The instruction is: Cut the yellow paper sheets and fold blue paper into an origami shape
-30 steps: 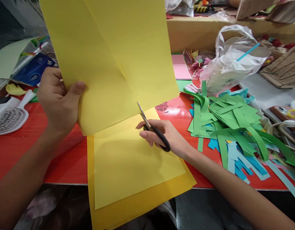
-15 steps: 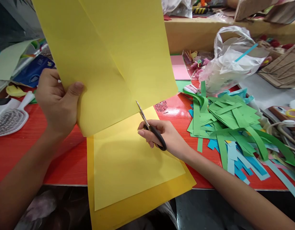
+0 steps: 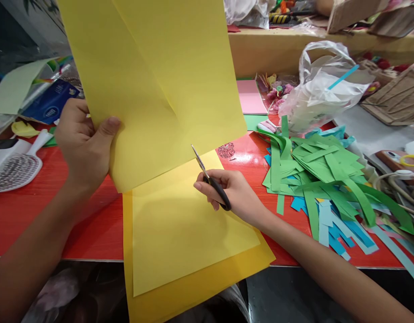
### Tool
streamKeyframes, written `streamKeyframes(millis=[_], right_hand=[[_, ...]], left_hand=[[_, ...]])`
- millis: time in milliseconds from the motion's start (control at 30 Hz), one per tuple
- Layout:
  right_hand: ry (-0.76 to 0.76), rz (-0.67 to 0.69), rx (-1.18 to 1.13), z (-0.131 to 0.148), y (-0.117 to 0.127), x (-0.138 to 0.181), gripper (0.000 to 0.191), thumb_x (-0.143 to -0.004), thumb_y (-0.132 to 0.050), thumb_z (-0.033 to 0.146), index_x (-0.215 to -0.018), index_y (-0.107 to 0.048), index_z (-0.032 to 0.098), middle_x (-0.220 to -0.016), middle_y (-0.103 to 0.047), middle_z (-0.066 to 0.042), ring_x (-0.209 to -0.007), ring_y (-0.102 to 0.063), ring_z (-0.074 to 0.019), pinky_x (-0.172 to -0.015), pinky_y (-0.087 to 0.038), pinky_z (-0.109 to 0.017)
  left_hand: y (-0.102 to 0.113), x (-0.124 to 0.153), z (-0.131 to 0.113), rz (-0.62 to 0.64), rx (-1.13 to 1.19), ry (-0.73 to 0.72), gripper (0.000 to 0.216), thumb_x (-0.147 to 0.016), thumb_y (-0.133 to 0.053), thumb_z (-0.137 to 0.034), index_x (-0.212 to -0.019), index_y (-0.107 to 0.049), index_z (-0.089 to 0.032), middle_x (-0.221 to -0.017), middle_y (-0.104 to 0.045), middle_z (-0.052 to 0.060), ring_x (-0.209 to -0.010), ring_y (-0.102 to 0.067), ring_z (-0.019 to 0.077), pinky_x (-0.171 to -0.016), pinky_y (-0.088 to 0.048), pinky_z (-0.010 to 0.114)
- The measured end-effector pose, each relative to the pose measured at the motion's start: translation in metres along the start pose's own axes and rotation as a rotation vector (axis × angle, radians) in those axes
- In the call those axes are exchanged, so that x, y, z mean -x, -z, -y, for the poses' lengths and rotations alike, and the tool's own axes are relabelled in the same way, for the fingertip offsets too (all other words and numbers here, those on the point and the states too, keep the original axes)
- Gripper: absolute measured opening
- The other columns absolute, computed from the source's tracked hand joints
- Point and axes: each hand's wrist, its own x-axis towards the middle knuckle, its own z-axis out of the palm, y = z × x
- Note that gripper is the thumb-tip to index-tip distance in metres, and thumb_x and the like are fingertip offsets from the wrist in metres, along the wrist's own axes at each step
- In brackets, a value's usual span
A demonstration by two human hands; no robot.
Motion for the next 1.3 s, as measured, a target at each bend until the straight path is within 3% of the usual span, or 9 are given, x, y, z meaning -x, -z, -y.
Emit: streamKeyframes(millis=[367, 500, 867, 1067, 1300], right_hand=[[-0.022, -0.019, -0.039, 0.002, -0.003, 0.0, 0.022, -0.081, -0.066, 0.036, -0.076, -0.057, 0.017, -0.046, -0.047, 0.007, -0.041, -0.043, -0.005, -0.044, -0.031, -0.021], [-0.032, -0.022, -0.069, 0.003, -0.003, 0.001, 0.025, -0.081, -0.065, 0.04, -0.078, -0.058, 0.016, -0.048, -0.048, 0.006, -0.04, -0.042, -0.0052, -0.042, -0.029, -0.021], [-0.01, -0.051, -0.055, 0.003, -0.005, 0.001, 0.026, -0.081, -0.065, 0.039, -0.073, -0.056, 0.017, -0.045, -0.048, 0.006, -0.04, -0.043, -0.006, -0.044, -0.033, -0.022], [0.026, -0.069, -0.088, 0.003, -0.004, 0.001, 0.03, -0.083, -0.062, 0.043, -0.069, -0.055, 0.017, -0.044, -0.047, 0.006, -0.041, -0.043, -0.0065, -0.042, -0.03, -0.022], [0.044, -0.089, -0.061, 0.001, -0.005, 0.001, 0.031, -0.082, -0.064, 0.042, -0.065, -0.052, 0.018, -0.043, -0.047, 0.006, -0.04, -0.041, -0.0064, -0.046, -0.033, -0.024]], left_hand=[[0.001, 0.0, 0.004, 0.027, 0.014, 0.083, 0.021, -0.08, -0.07, -0.031, -0.086, -0.056, -0.016, -0.077, -0.066, -0.003, -0.062, -0.058, 0.0063, -0.049, -0.045, 0.017], [-0.001, 0.005, 0.002, 0.061, -0.007, 0.153, 0.023, -0.08, -0.069, -0.035, -0.084, -0.055, -0.018, -0.07, -0.062, -0.004, -0.054, -0.053, 0.0054, -0.044, -0.041, 0.018], [-0.004, 0.007, -0.004, 0.067, 0.003, 0.274, 0.025, -0.077, -0.07, -0.039, -0.083, -0.054, -0.02, -0.068, -0.064, -0.004, -0.051, -0.054, 0.0068, -0.041, -0.042, 0.018], [-0.008, 0.013, -0.009, 0.104, -0.02, 0.315, 0.021, -0.078, -0.069, -0.037, -0.087, -0.058, -0.022, -0.08, -0.067, -0.003, -0.059, -0.059, 0.007, -0.046, -0.046, 0.016], [-0.008, 0.012, -0.008, 0.112, -0.005, 0.357, 0.024, -0.076, -0.07, -0.04, -0.084, -0.055, -0.022, -0.072, -0.065, -0.003, -0.054, -0.057, 0.0083, -0.042, -0.045, 0.018]])
